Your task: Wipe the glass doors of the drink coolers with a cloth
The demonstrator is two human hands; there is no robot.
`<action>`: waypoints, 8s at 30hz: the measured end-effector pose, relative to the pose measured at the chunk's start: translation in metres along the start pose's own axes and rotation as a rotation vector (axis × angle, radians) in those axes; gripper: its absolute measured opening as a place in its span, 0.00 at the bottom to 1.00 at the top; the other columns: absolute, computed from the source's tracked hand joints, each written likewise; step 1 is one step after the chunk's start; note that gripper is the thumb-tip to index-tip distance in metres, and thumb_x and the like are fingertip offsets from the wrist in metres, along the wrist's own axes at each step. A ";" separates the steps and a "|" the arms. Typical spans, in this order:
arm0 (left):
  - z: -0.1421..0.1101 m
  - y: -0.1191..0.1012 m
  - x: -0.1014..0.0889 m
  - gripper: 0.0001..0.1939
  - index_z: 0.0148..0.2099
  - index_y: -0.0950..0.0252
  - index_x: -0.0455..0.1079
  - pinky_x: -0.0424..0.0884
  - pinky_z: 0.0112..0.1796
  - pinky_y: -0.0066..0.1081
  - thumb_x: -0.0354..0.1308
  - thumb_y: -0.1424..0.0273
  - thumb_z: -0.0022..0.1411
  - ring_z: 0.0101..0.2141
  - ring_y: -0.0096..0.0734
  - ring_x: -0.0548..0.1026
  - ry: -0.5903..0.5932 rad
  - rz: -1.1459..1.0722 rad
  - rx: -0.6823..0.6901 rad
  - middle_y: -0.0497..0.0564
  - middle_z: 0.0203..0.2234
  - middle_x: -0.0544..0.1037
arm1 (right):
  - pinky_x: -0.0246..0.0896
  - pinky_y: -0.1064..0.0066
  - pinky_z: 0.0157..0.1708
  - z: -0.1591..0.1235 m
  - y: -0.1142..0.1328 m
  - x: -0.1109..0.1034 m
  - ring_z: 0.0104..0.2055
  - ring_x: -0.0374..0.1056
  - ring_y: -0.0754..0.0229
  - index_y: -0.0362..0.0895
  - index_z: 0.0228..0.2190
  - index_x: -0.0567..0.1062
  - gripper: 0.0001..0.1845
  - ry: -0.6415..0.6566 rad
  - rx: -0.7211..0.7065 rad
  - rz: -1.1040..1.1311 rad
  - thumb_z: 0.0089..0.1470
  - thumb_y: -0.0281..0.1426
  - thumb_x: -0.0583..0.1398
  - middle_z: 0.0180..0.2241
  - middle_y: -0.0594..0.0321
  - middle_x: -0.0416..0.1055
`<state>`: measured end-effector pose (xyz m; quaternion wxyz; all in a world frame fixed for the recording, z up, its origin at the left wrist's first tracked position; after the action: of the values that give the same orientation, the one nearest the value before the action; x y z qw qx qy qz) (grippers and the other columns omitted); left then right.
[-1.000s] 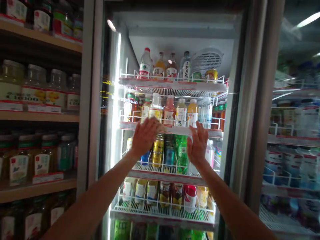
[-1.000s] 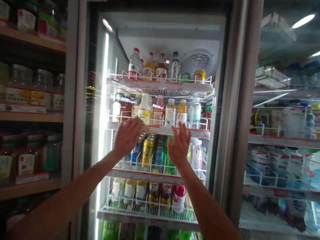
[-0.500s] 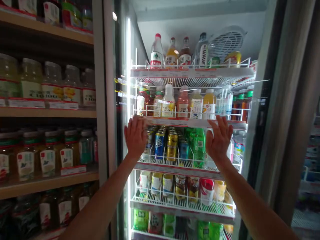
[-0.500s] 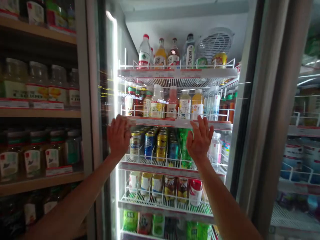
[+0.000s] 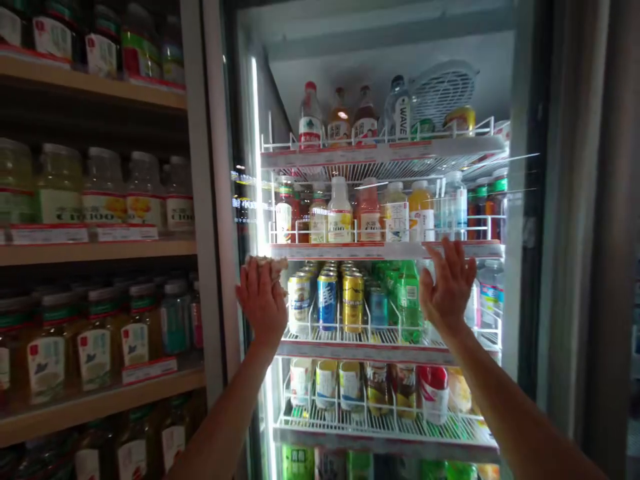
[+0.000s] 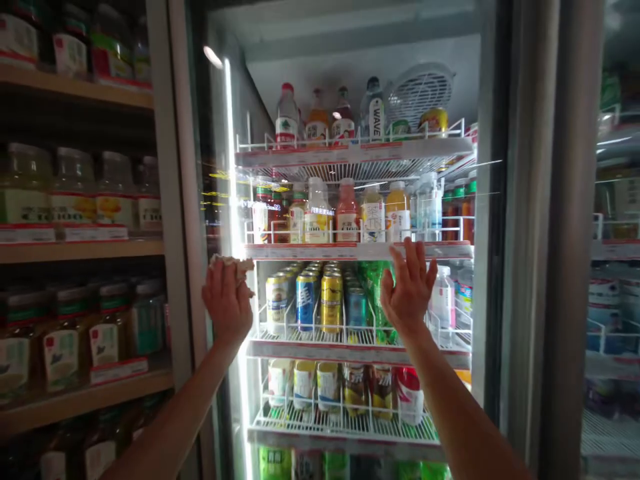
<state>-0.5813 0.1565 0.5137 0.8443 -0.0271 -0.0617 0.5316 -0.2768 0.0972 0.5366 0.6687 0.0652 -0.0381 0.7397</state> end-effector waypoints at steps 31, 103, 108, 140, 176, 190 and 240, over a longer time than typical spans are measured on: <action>-0.031 -0.020 0.000 0.26 0.62 0.60 0.55 0.46 0.61 0.41 0.47 0.75 0.62 0.63 0.34 0.48 0.202 -0.117 0.599 0.51 0.58 0.64 | 0.44 0.53 0.60 -0.005 -0.007 0.003 0.62 0.52 0.52 0.43 0.49 0.68 0.19 -0.061 -0.047 0.008 0.57 0.33 0.50 0.57 0.51 0.61; 0.010 -0.028 0.020 0.34 0.66 0.55 0.43 0.38 0.60 0.52 0.51 0.62 0.61 0.64 0.46 0.44 0.091 -0.173 0.158 0.54 0.65 0.46 | 0.43 0.41 0.58 -0.010 -0.019 -0.011 0.65 0.42 0.46 0.44 0.60 0.55 0.28 -0.108 0.160 -0.128 0.58 0.33 0.49 0.63 0.49 0.47; 0.010 -0.026 0.020 0.35 0.66 0.54 0.41 0.38 0.60 0.52 0.52 0.62 0.61 0.64 0.46 0.44 0.094 -0.169 0.171 0.54 0.65 0.46 | 0.43 0.46 0.60 -0.012 0.021 0.001 0.66 0.39 0.48 0.47 0.60 0.55 0.29 0.088 -0.079 -0.002 0.57 0.30 0.50 0.63 0.54 0.48; 0.068 -0.035 0.024 0.32 0.65 0.65 0.48 0.38 0.59 0.53 0.46 0.57 0.63 0.64 0.50 0.43 0.078 -0.076 0.160 0.61 0.65 0.45 | 0.44 0.45 0.59 0.043 -0.030 -0.004 0.64 0.45 0.48 0.43 0.58 0.59 0.27 -0.062 -0.012 -0.111 0.57 0.32 0.50 0.61 0.51 0.52; 0.064 -0.029 0.027 0.32 0.66 0.61 0.46 0.40 0.59 0.53 0.46 0.57 0.63 0.64 0.46 0.43 0.035 -0.069 0.176 0.60 0.64 0.47 | 0.41 0.52 0.62 0.091 0.048 0.023 0.66 0.40 0.54 0.49 0.56 0.59 0.26 0.214 -0.477 -0.075 0.56 0.35 0.51 0.62 0.61 0.51; 0.061 -0.023 0.022 0.31 0.65 0.61 0.47 0.42 0.60 0.49 0.46 0.58 0.63 0.64 0.44 0.44 0.035 -0.064 0.228 0.58 0.64 0.48 | 0.37 0.50 0.63 0.103 0.090 0.044 0.66 0.38 0.53 0.51 0.57 0.58 0.25 0.240 -0.535 0.018 0.57 0.35 0.50 0.63 0.63 0.49; -0.020 0.006 -0.017 0.27 0.63 0.65 0.49 0.46 0.60 0.46 0.46 0.66 0.64 0.64 0.38 0.46 0.166 -0.018 0.209 0.62 0.62 0.55 | 0.37 0.46 0.62 0.045 0.091 0.026 0.67 0.35 0.51 0.49 0.55 0.61 0.23 0.379 -0.484 0.074 0.57 0.34 0.52 0.64 0.60 0.46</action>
<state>-0.5909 0.1441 0.4919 0.8495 0.0174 0.0639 0.5234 -0.3677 0.1072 0.5882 0.6326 -0.2365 -0.0899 0.7320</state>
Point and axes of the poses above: each hand's wrist, its own z-axis towards the middle knuckle, its own x-axis out of the palm, y = z × x, the point moved 1 cm from there along z, towards the middle knuckle
